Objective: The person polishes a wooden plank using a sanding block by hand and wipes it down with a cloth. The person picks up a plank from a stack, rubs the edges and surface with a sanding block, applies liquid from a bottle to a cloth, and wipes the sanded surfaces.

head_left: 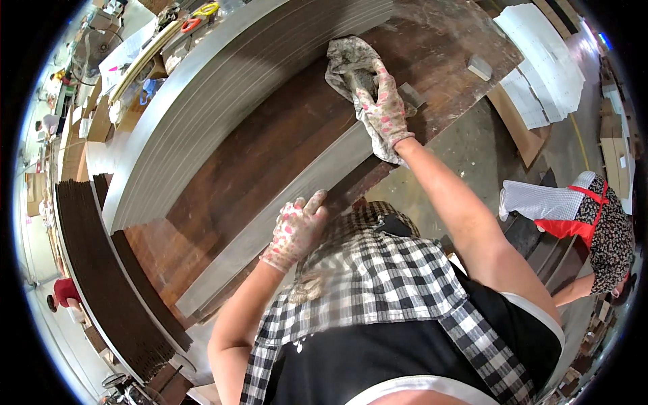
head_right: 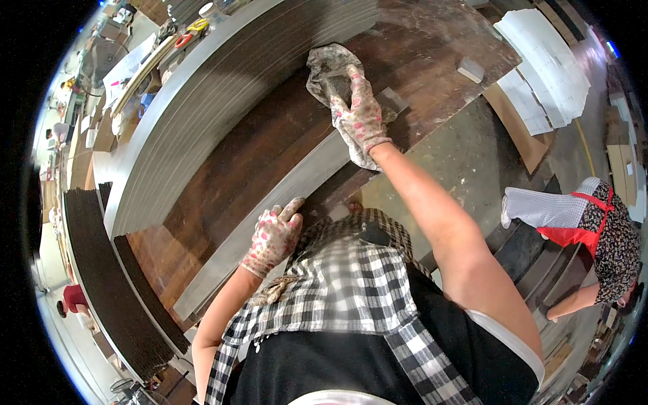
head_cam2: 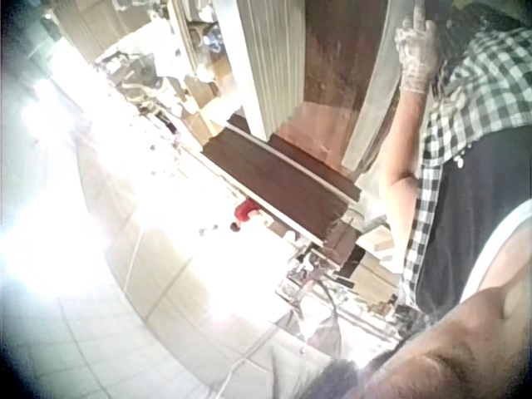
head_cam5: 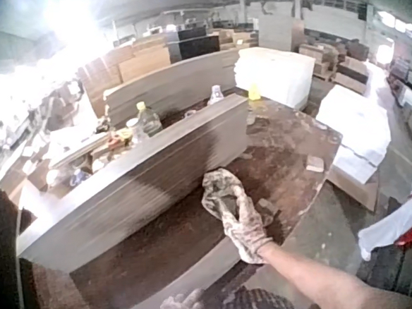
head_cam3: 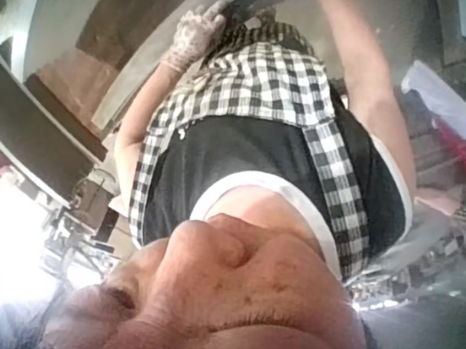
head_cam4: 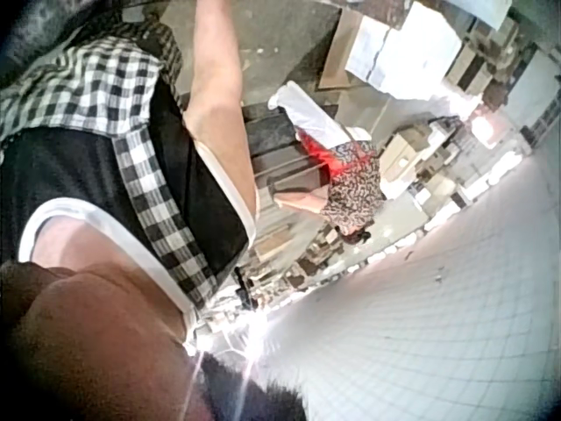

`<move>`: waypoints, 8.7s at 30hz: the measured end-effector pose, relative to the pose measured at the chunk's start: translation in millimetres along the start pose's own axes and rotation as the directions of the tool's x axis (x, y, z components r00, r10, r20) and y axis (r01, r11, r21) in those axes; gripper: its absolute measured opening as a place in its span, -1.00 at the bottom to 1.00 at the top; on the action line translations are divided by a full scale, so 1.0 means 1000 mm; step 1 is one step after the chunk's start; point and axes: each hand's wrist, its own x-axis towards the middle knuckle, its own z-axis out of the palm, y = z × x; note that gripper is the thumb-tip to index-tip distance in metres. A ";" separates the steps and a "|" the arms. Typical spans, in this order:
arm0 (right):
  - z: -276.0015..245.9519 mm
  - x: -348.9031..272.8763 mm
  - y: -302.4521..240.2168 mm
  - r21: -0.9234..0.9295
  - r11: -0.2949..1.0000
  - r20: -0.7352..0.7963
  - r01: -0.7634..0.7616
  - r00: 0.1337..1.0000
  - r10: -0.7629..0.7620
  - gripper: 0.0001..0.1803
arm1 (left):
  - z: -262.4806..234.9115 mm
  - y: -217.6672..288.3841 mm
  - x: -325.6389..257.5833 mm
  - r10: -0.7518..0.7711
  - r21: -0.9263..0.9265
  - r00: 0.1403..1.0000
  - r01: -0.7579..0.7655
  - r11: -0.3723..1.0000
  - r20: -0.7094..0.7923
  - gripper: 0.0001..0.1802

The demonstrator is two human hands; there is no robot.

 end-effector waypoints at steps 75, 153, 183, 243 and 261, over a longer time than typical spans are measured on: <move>-0.116 0.076 0.021 0.050 0.995 -0.254 -0.090 0.962 0.100 -0.39 | 0.015 -0.044 -0.173 -0.473 0.000 0.731 0.544 0.839 -0.492 0.04; -0.123 0.089 -0.127 0.528 0.848 0.271 -0.046 0.955 -0.117 -0.87 | -0.108 0.012 0.128 -0.411 -0.848 0.795 -0.228 0.478 -0.445 -0.54; -0.047 0.021 -0.027 0.481 0.869 0.512 -0.112 0.841 -0.175 -0.48 | -0.224 -0.257 0.330 -0.366 -0.426 0.854 0.193 0.884 -0.371 -0.47; -0.043 -0.099 -0.122 0.576 0.688 0.559 -0.442 0.826 0.063 -0.59 | -0.102 0.000 -0.026 -0.331 0.309 0.921 0.382 0.871 -0.207 -0.36; -0.007 -0.106 -0.196 0.559 0.824 0.397 0.091 0.843 -0.363 -0.57 | -0.017 -0.036 -0.094 -0.454 -0.192 0.494 0.493 0.849 -0.741 -0.28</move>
